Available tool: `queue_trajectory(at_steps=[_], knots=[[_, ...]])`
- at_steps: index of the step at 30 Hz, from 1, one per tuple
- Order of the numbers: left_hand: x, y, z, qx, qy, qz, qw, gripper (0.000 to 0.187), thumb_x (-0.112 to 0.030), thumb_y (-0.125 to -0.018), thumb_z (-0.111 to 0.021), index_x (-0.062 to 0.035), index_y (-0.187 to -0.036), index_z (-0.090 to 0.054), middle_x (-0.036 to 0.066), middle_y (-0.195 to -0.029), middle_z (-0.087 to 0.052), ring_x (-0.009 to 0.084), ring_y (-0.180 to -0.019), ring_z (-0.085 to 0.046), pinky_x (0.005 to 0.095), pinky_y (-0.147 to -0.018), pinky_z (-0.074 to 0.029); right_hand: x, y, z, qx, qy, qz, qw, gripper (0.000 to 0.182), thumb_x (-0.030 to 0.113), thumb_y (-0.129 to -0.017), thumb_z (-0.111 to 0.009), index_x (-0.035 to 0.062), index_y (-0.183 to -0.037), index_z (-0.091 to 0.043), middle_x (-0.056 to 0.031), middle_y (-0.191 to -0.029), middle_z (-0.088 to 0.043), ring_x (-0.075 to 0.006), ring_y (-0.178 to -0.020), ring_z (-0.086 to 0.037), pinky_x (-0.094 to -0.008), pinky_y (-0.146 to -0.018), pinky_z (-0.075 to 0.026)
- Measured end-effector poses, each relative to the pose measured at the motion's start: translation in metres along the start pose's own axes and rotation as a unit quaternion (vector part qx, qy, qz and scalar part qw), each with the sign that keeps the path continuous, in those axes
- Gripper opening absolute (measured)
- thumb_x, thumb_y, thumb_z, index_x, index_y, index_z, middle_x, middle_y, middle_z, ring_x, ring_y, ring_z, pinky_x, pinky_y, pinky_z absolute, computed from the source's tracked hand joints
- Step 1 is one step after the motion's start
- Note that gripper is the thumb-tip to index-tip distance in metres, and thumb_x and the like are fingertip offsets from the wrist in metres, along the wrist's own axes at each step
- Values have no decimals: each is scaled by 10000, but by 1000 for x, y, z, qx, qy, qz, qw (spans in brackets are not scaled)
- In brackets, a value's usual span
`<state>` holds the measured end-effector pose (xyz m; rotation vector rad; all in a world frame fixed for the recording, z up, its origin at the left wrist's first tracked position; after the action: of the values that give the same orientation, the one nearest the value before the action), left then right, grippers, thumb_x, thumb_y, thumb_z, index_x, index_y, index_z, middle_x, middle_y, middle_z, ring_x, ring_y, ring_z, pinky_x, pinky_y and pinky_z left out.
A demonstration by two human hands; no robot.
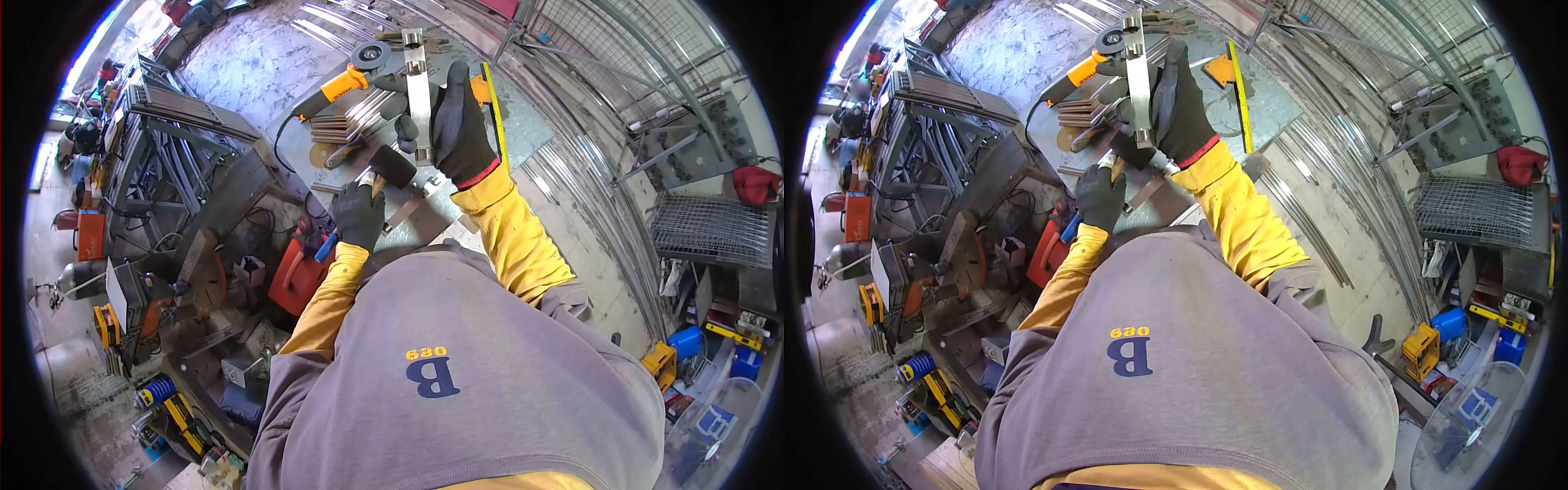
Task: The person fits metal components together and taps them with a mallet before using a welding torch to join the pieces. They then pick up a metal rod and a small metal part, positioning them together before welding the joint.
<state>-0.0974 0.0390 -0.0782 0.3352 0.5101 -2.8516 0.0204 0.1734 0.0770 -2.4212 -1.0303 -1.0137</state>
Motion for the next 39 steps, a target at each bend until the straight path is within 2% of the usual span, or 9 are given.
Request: queue_trajectory(at_steps=[3, 6, 16, 22, 26, 29, 32, 34, 39], knots=[[0, 0, 2, -27, 5, -1, 1000, 307, -311, -840, -739, -59, -1007, -688, 149, -992, -670, 370, -907, -646, 506, -766, -490, -4, -4, 2, 2, -19, -10, 1000, 1103, 877, -935, -286, -82, -1384, -595, -39, -826, -692, -129, -602, -580, -301, -581, -510], [1, 0, -1, -11, 4, 3, 1000, 310, -304, -835, -746, -61, -1018, -687, 149, -998, -671, 371, -903, -647, 507, -765, -489, -9, -6, 3, 1, -57, -24, 998, 1090, 871, -938, -297, -78, -1389, -587, -36, -831, -692, -126, -604, -579, -307, -582, -512], [0, 0, 1, -28, 10, -5, 1000, 307, -298, -830, -754, -64, -1018, -691, 153, -988, -672, 374, -883, -650, 501, -763, -493, -5, -1, 0, -2, -40, -34, 999, 1028, 843, -964, -290, -39, -1387, -605, -24, -919, -709, -108, -660, -550, -281, -607, -491], [0, 1, 1, -38, 10, -11, 999, 326, -302, -828, -757, -58, -1036, -696, 153, -973, -676, 373, -861, -655, 495, -751, -499, 3, -1, -7, 33, -39, -14, 999, 1013, 816, -988, -248, -33, -1461, -535, -53, -1029, -724, -118, -741, -606, -296, -675, -532], [-1, 0, 2, -25, 3, 1, 1000, 307, -302, -837, -751, -61, -1017, -695, 149, -978, -677, 369, -874, -655, 495, -758, -498, 7, -2, -2, -1, 0, 7, 1000, 1021, 821, -986, -242, -35, -1451, -546, -69, -1029, -729, -120, -729, -606, -301, -673, -533], [0, -1, 2, -21, 1, 3, 1000, 298, -303, -843, -746, -62, -1009, -694, 147, -984, -679, 368, -883, -655, 494, -763, -499, 7, 0, -4, 40, 13, 11, 999, 1027, 823, -985, -230, -37, -1444, -554, -82, -1009, -731, -122, -715, -607, -303, -678, -538], [1, 0, -1, -21, 1, 1, 1000, 298, -306, -843, -744, -64, -1010, -694, 144, -988, -681, 367, -886, -656, 494, -766, -500, 12, 3, -8, 30, 38, 33, 998, 1040, 835, -977, -222, -35, -1435, -564, -106, -1011, -738, -148, -712, -618, -320, -689, -552], [1, 0, -1, -25, 0, 1, 1000, 299, -307, -842, -744, -65, -1011, -694, 143, -988, -681, 367, -886, -656, 494, -767, -502, 18, 5, -7, -30, 134, 61, 989, 1051, 846, -967, -215, -30, -1425, -572, -132, -1037, -743, -181, -721, -633, -340, -700, -564], [1, -1, 0, -29, 5, 0, 1000, 305, -307, -836, -748, -67, -1017, -698, 141, -989, -684, 368, -873, -660, 491, -765, -509, 12, 1, -1, -26, 74, 35, 996, 1068, 862, -952, -217, -34, -1406, -581, -152, -1051, -742, -214, -729, -644, -362, -709, -570]])
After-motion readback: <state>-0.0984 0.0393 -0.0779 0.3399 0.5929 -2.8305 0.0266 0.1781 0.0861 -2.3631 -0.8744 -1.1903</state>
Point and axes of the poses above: each hand's wrist, its own y-axis away from the middle knuckle, its own z-axis out of the back of the hand, x = y × z, the point moved 9 cm from there along -y, towards the middle knuckle
